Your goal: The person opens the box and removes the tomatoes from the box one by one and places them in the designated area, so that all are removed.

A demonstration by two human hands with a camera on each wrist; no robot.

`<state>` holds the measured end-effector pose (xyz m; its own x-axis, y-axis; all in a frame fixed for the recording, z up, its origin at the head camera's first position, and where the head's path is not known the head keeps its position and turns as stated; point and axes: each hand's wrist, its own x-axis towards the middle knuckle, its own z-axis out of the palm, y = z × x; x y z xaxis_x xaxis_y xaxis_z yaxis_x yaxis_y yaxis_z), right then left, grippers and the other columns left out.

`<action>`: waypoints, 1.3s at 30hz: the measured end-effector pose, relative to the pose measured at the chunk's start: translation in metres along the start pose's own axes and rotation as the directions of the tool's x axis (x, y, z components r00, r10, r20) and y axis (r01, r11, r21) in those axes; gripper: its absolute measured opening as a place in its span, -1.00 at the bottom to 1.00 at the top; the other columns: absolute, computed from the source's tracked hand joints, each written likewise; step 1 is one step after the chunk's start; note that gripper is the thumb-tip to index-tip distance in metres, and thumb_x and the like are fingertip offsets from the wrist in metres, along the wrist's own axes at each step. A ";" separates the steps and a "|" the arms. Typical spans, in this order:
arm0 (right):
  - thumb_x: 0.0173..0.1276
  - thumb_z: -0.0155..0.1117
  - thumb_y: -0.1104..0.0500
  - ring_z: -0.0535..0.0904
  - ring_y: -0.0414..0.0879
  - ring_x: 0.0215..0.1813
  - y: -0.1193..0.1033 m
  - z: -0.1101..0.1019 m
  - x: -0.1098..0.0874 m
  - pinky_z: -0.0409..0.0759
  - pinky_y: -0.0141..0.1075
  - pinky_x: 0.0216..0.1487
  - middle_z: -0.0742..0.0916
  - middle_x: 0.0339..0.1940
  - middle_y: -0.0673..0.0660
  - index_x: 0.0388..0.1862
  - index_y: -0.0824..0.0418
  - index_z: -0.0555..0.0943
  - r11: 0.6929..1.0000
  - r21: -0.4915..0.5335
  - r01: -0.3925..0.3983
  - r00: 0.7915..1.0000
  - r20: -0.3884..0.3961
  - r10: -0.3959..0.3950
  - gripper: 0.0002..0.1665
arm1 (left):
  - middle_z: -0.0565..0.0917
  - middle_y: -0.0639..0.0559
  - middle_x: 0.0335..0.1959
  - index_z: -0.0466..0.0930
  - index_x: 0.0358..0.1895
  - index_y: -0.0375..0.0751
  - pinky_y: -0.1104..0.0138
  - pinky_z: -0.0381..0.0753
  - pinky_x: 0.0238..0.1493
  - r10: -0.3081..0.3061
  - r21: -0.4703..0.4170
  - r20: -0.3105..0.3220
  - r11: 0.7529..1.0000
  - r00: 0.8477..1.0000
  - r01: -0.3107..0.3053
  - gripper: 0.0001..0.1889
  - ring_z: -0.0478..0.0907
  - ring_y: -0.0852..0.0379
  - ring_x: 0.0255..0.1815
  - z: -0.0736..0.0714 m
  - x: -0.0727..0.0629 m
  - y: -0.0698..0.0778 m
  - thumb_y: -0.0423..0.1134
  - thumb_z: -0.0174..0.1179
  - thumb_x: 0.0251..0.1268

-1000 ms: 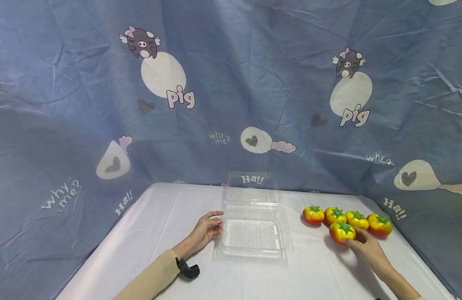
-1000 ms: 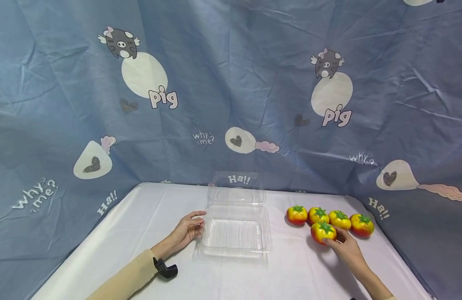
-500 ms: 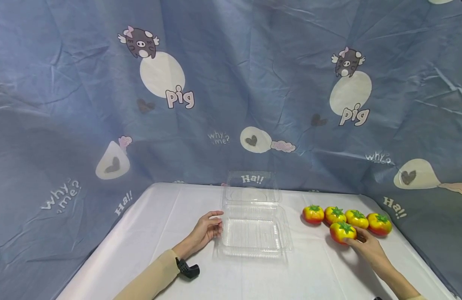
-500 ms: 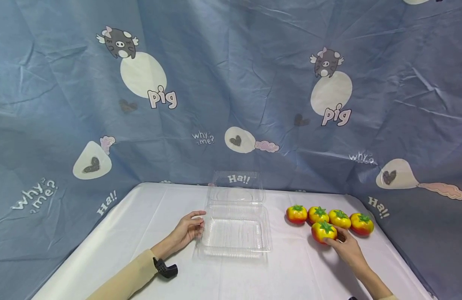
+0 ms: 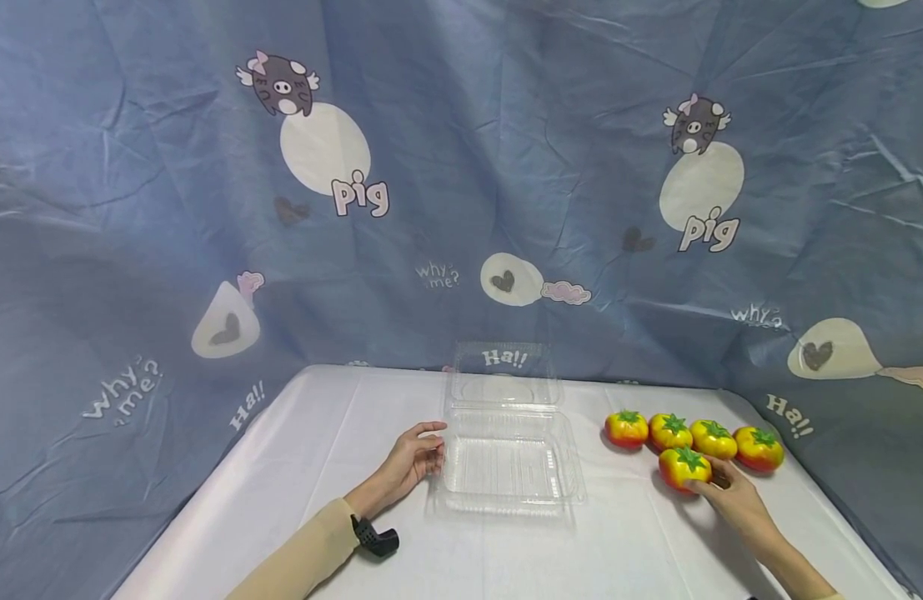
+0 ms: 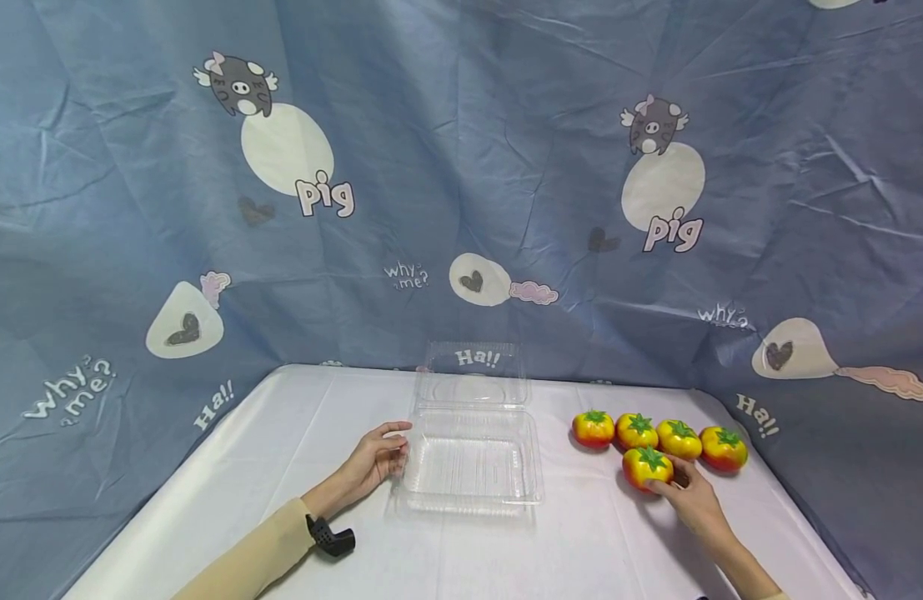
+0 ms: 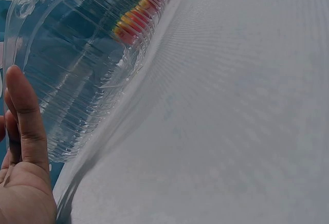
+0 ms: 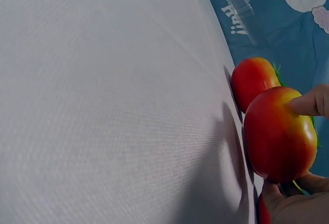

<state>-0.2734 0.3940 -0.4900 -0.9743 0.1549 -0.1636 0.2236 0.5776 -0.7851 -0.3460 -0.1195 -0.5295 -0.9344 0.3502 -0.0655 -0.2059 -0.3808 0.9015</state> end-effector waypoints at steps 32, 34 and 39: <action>0.24 0.28 -0.19 -0.04 0.45 0.47 0.008 0.005 0.009 -0.01 0.22 0.46 0.05 0.46 0.58 0.51 0.45 -0.15 0.994 0.064 -0.085 0.996 -0.010 0.085 0.22 | 0.51 0.08 -0.51 0.17 0.27 -0.42 0.45 0.49 -0.60 -0.009 -0.010 0.002 1.000 1.000 0.009 -0.55 0.46 0.23 -0.59 0.002 -0.002 0.001 -0.43 -0.03 0.33; 0.25 0.27 -0.20 -0.05 0.45 0.48 0.009 0.005 0.009 -0.01 0.22 0.46 0.04 0.46 0.57 0.51 0.45 -0.16 0.994 0.062 -0.087 0.996 -0.005 0.087 0.22 | 0.51 0.08 -0.51 0.18 0.26 -0.41 0.44 0.49 -0.60 -0.007 -0.009 0.006 1.000 1.000 0.007 -0.55 0.47 0.23 -0.59 0.002 -0.002 0.001 -0.42 -0.03 0.33; 0.26 0.25 -0.21 -0.10 0.48 0.48 0.007 0.004 0.011 -0.04 0.23 0.45 -0.02 0.47 0.57 0.51 0.45 -0.22 0.994 0.048 -0.102 0.995 0.001 0.103 0.24 | 0.51 0.08 -0.51 0.17 0.28 -0.42 0.44 0.48 -0.60 -0.001 0.001 0.002 1.000 1.000 0.001 -0.53 0.46 0.23 -0.59 0.001 -0.001 0.001 -0.41 -0.01 0.34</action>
<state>-0.2826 0.3966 -0.5002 -0.9462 0.2126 -0.2438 0.3208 0.5199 -0.7917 -0.3451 -0.1190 -0.5277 -0.9338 0.3519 -0.0655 -0.2062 -0.3794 0.9019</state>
